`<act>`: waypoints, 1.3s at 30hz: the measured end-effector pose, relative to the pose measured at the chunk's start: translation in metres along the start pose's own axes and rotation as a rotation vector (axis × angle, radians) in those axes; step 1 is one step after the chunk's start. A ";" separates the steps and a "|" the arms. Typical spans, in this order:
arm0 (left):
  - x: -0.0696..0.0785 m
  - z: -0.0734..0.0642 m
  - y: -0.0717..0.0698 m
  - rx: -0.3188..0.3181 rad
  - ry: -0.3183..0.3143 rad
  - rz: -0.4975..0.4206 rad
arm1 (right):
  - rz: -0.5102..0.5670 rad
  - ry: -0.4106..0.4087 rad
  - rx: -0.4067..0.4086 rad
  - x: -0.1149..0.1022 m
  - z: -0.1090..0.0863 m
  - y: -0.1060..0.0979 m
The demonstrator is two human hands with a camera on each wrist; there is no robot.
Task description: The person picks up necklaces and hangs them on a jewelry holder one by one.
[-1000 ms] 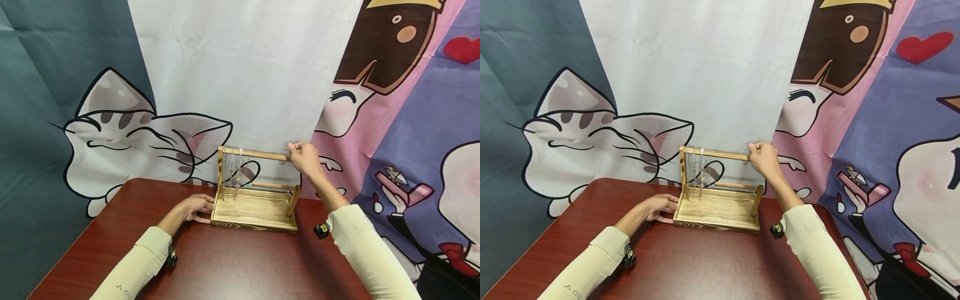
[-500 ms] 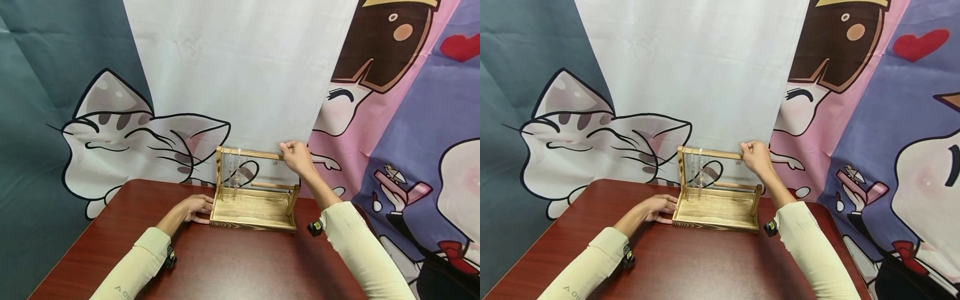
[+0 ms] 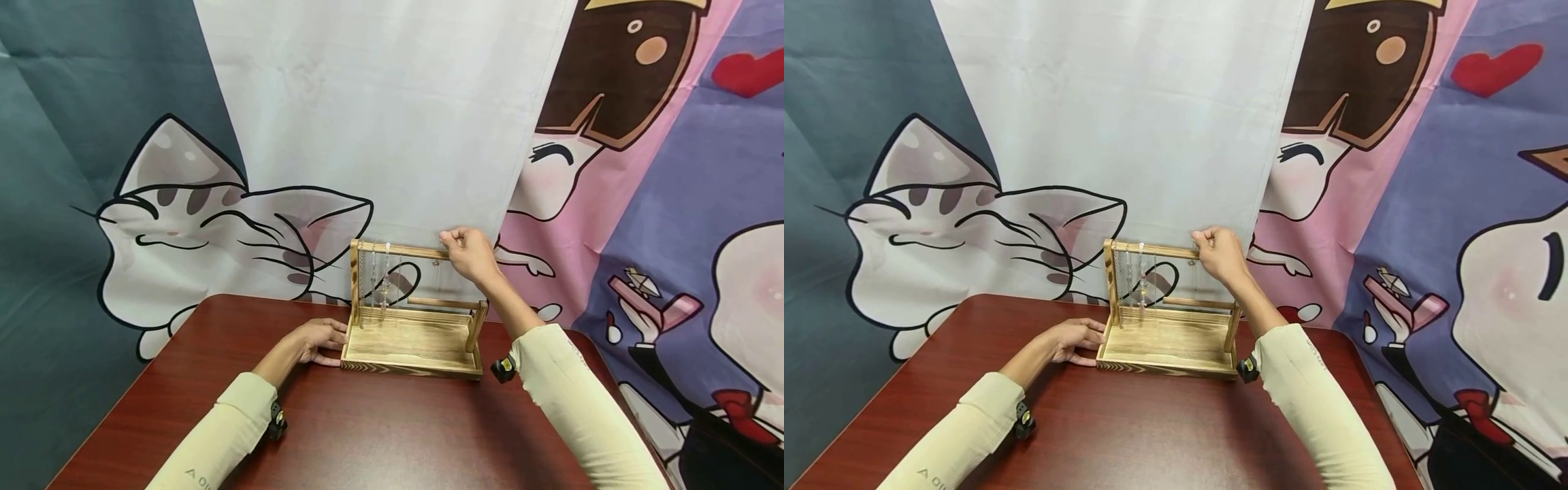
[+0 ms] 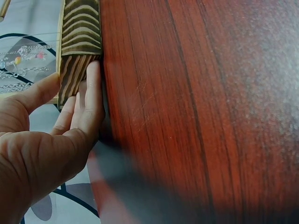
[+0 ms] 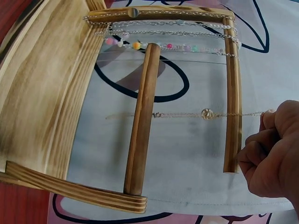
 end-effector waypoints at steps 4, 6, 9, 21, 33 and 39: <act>0.000 -0.001 0.000 -0.001 0.000 0.001 | -0.016 -0.036 0.003 -0.005 0.002 0.005; 0.000 -0.001 0.000 -0.001 0.001 0.002 | -0.019 -0.059 0.002 -0.007 0.003 0.007; 0.000 -0.001 0.000 0.001 0.001 0.002 | -0.011 -0.103 -0.002 -0.011 0.004 0.011; -0.001 -0.001 -0.001 -0.002 0.000 0.006 | -0.102 -0.212 -0.007 -0.025 0.006 0.017; -0.001 -0.001 -0.002 0.002 -0.003 -0.002 | -0.121 -0.238 -0.028 -0.034 0.016 0.031; 0.000 -0.001 -0.001 -0.004 -0.006 0.002 | -0.163 -0.206 -0.042 -0.037 0.009 0.032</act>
Point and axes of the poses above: each hand's wrist, its own z-axis towards the middle knuckle, its own y-axis out of the palm, x = y × z, the point moved 9 cm from there along z, towards the middle knuckle, and after that the axes turned 13 degrees about -z, right-handed, at the moved point
